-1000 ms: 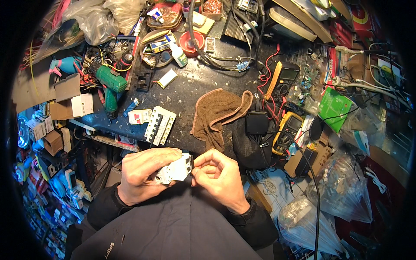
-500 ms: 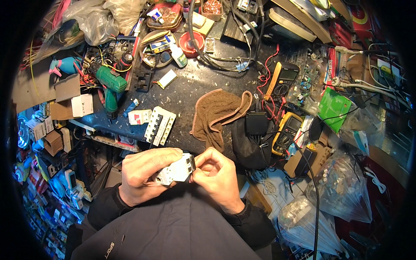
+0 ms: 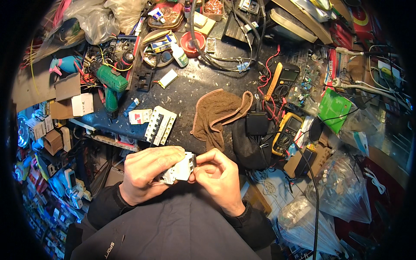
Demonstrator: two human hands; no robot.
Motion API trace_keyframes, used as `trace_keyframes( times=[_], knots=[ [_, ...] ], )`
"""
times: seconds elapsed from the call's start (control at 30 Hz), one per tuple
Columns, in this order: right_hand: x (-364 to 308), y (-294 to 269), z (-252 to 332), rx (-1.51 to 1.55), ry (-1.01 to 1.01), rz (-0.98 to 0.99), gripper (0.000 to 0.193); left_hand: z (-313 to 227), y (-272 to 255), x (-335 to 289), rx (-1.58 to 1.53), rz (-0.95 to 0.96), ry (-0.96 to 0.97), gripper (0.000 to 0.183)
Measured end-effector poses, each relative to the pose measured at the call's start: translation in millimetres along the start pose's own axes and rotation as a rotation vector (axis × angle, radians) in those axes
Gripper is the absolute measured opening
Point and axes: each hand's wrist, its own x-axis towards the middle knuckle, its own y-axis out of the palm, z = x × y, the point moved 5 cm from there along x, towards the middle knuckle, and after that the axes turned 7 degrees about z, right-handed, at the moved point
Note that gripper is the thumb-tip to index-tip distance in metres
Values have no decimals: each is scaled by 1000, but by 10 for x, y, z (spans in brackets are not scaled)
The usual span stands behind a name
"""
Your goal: The person wipes small white electronic components with a brown cloth on a cluttered workbench. They handle each component individually, turning them over to wipe multiple sides, then place them back on the table.
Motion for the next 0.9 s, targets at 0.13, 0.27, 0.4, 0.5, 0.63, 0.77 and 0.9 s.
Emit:
trace_keyframes(
  times=[0.13,0.27,0.4,0.5,0.63,0.77,0.9],
  knots=[
    [9,-14,-27,2,26,-25,20,-1,5,-1,-20,-25,21,49],
    [26,-8,-43,46,-3,-23,22,6,6,-18,-33,-48,26,46],
    [-12,-15,-36,124,-2,-28,23,9,16,-16,-37,-71,37,45],
    [-26,-19,-14,123,-3,-7,22,25,24,-5,-56,-61,20,46],
    [-11,-17,-13,83,-18,-10,21,15,22,-6,-51,-69,15,46],
    [1,-17,-30,57,-17,-26,21,1,39,-10,-44,-79,5,47],
    [-4,-25,-23,27,-14,-36,21,-3,54,-6,-48,-85,20,47]
  ],
)
